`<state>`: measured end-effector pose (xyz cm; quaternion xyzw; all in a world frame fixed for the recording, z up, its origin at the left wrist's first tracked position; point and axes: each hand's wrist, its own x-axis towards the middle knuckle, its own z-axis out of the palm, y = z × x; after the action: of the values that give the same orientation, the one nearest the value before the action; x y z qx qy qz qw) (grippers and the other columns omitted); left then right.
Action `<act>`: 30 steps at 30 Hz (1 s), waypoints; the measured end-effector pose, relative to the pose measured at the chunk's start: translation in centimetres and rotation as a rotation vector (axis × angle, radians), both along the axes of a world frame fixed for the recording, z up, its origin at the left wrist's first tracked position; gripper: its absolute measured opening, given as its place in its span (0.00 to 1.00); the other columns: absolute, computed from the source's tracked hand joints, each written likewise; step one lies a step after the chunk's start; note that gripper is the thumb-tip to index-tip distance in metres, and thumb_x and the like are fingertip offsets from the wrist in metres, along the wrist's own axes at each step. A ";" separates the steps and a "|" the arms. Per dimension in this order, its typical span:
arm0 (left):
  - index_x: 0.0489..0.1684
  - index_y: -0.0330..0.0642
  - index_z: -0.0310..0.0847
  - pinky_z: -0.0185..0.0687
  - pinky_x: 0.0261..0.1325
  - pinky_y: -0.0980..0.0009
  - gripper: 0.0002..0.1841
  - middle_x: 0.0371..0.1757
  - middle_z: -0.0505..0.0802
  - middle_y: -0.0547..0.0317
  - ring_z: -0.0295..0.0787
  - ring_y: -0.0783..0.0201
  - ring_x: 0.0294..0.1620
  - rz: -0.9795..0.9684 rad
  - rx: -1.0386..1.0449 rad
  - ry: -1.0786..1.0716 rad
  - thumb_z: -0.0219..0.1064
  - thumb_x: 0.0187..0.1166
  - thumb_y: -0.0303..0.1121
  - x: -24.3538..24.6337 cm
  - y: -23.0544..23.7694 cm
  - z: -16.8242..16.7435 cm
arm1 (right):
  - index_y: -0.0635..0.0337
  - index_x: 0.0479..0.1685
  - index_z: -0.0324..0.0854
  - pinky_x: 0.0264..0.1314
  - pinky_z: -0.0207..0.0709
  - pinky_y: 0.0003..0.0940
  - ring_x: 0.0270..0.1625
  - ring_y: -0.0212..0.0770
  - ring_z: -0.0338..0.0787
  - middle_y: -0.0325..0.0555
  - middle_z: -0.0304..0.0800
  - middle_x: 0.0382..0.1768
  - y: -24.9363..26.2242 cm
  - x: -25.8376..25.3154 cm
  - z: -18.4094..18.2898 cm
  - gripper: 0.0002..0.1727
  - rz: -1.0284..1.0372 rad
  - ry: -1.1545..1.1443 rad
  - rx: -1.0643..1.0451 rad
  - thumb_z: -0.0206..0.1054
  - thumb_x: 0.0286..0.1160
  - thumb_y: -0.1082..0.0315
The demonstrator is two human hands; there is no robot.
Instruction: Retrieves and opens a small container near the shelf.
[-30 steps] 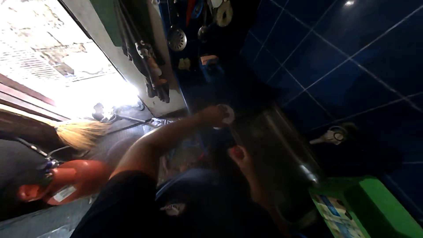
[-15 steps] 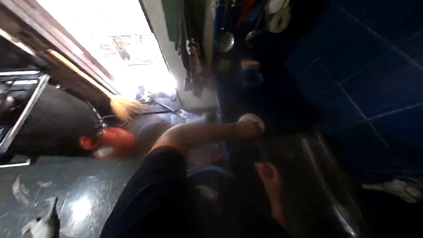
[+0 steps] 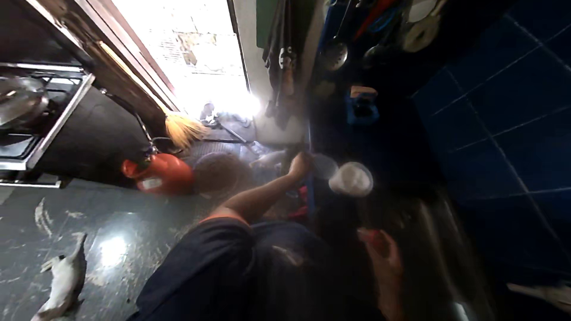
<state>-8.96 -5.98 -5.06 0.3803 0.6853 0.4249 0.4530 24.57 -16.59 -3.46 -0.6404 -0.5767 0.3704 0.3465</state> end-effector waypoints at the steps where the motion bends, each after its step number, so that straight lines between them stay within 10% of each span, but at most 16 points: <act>1: 0.72 0.29 0.74 0.82 0.67 0.46 0.20 0.62 0.88 0.33 0.88 0.44 0.61 -0.064 -0.076 0.005 0.57 0.90 0.35 0.3 -1.2 -1.6 | 0.71 0.79 0.71 0.70 0.82 0.46 0.68 0.53 0.86 0.68 0.82 0.70 0.0 0.1 0.3 0.34 0.010 -0.001 -0.009 0.75 0.71 0.73; 8: 0.70 0.27 0.77 0.76 0.73 0.47 0.19 0.69 0.84 0.32 0.84 0.42 0.68 -0.552 -0.156 0.034 0.61 0.86 0.29 5.0 -5.2 -4.1 | 0.71 0.78 0.72 0.67 0.82 0.38 0.65 0.47 0.87 0.66 0.83 0.68 1.0 -2.1 2.5 0.35 0.149 0.014 0.032 0.77 0.68 0.68; 14: 0.64 0.29 0.82 0.70 0.80 0.50 0.21 0.68 0.85 0.34 0.78 0.43 0.75 -0.560 0.029 0.134 0.58 0.90 0.41 6.1 -6.2 -1.9 | 0.71 0.77 0.73 0.68 0.83 0.43 0.66 0.50 0.87 0.66 0.83 0.68 1.4 -3.8 2.3 0.35 0.194 -0.009 -0.035 0.78 0.67 0.71; 22: 0.86 0.35 0.61 0.82 0.61 0.57 0.30 0.70 0.82 0.36 0.86 0.54 0.58 -0.578 -0.016 -0.400 0.40 0.96 0.49 8.4 -7.4 3.3 | 0.71 0.72 0.76 0.64 0.85 0.39 0.61 0.44 0.90 0.63 0.88 0.62 2.7 -7.9 3.2 0.32 0.244 0.043 0.025 0.78 0.71 0.64; 27: 0.72 0.37 0.74 0.80 0.48 0.69 0.27 0.49 0.86 0.54 0.82 0.69 0.42 -0.344 -0.112 -0.543 0.45 0.95 0.51 7.7 -6.9 3.2 | 0.72 0.67 0.81 0.60 0.86 0.48 0.54 0.52 0.92 0.64 0.90 0.57 4.0 -8.8 4.6 0.29 0.392 -0.175 0.153 0.75 0.74 0.58; 30: 0.46 0.45 0.78 0.73 0.31 0.72 0.30 0.29 0.79 0.65 0.74 0.71 0.25 -0.322 -0.251 -0.598 0.40 0.92 0.61 7.4 -6.7 2.8 | 0.70 0.68 0.82 0.59 0.86 0.48 0.56 0.55 0.91 0.65 0.88 0.60 5.1 -8.8 5.1 0.31 0.572 -0.266 0.254 0.76 0.70 0.57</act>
<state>-1.52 -12.69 -2.31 0.2835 0.5010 0.3530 0.7376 15.73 -11.53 1.66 -0.4470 -0.8147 0.2910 0.2275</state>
